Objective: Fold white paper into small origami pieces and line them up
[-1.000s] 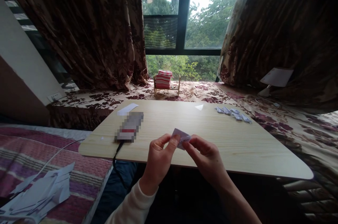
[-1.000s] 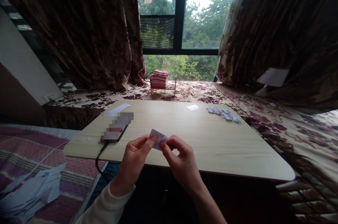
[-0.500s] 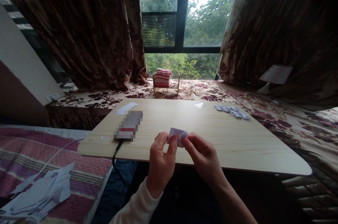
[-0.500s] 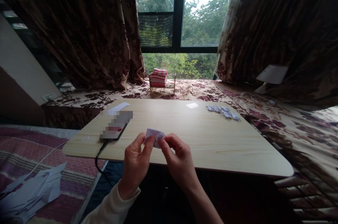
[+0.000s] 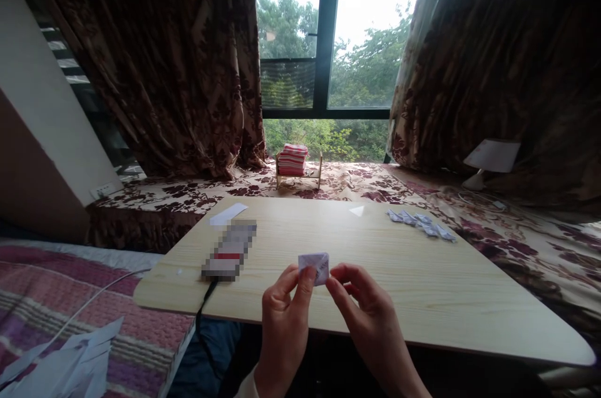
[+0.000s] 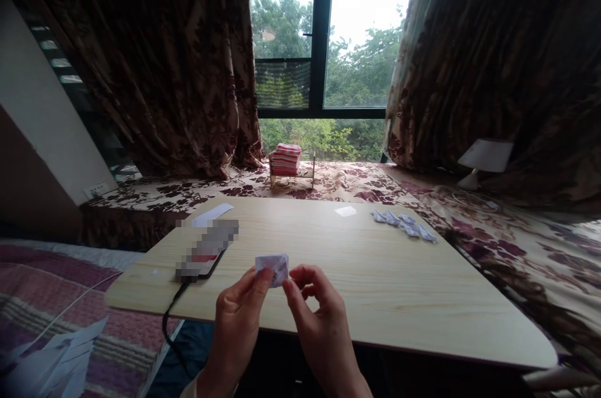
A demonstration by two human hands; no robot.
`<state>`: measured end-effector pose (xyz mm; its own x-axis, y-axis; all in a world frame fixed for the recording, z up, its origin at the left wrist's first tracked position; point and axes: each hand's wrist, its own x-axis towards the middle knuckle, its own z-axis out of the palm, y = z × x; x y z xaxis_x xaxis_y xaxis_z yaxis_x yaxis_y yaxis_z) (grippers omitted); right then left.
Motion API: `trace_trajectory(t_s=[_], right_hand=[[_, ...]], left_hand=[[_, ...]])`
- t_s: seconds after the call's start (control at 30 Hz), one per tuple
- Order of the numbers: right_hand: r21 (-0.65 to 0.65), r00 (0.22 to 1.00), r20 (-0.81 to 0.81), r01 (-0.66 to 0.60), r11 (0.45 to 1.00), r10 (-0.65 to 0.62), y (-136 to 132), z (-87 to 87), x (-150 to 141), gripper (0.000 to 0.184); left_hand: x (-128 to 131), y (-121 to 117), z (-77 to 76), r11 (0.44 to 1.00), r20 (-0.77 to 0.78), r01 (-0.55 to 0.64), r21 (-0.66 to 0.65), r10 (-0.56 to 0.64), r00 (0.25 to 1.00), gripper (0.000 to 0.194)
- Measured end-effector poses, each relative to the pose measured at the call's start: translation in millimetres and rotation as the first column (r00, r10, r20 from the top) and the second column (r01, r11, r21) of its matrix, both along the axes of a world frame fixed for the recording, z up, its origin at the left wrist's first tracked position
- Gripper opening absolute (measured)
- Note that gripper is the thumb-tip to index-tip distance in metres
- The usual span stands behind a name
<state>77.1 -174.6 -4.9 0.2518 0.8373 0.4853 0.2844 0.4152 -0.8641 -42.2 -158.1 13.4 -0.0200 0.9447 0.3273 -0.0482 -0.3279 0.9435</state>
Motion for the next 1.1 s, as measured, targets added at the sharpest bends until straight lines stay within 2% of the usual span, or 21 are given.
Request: trace_trajectory(t_s=[0.2,0.3,0.4,0.5,0.63,0.73,0.9,1.0,1.1], right_hand=[[0.083,0.999,0.010,0.042,0.996,-0.043,-1,8.0,-6,0.008],[0.129,0.998,0.033,0.040,0.991,-0.044,-1,9.5,-8,0.004],[0.149,0.997,0.068,0.020,0.989,-0.030,1,8.4,-8,0.001],[0.175,0.988,0.154,-0.005,0.985,-0.022,2,8.1,-5,0.005],[0.170,0.947,0.320,-0.096,0.981,0.037,0,12.1,2,0.010],[0.160,0.926,0.375,-0.118,0.980,0.051,-2,15.0,5,0.013],[0.138,0.946,0.321,-0.101,0.985,0.052,-3,14.9,5,0.007],[0.100,0.958,0.272,-0.119,0.988,0.088,-5,15.6,4,0.009],[0.100,0.953,0.286,-0.133,0.986,0.099,-6,18.9,7,0.007]], left_hand=[[4,-6,-4.6,0.983,0.182,0.106,-0.147,-0.078,0.980,0.028],[6,-6,-9.7,0.972,0.249,0.167,-0.167,-0.122,0.961,0.029],[4,-5,-8.2,0.960,0.267,0.226,-0.165,-0.177,0.947,0.028],[-3,-1,1.7,0.947,0.218,0.284,-0.146,-0.250,0.944,0.029],[-10,4,15.6,0.960,0.110,0.260,-0.105,-0.248,0.962,0.031],[-10,7,18.4,0.954,0.118,0.266,-0.138,-0.250,0.961,0.024],[-10,6,12.4,0.933,0.216,0.252,-0.256,-0.199,0.956,0.019],[-14,4,11.9,0.935,0.208,0.235,-0.264,-0.183,0.961,0.016],[-20,5,17.3,0.933,0.170,0.267,-0.241,-0.230,0.958,0.016]])
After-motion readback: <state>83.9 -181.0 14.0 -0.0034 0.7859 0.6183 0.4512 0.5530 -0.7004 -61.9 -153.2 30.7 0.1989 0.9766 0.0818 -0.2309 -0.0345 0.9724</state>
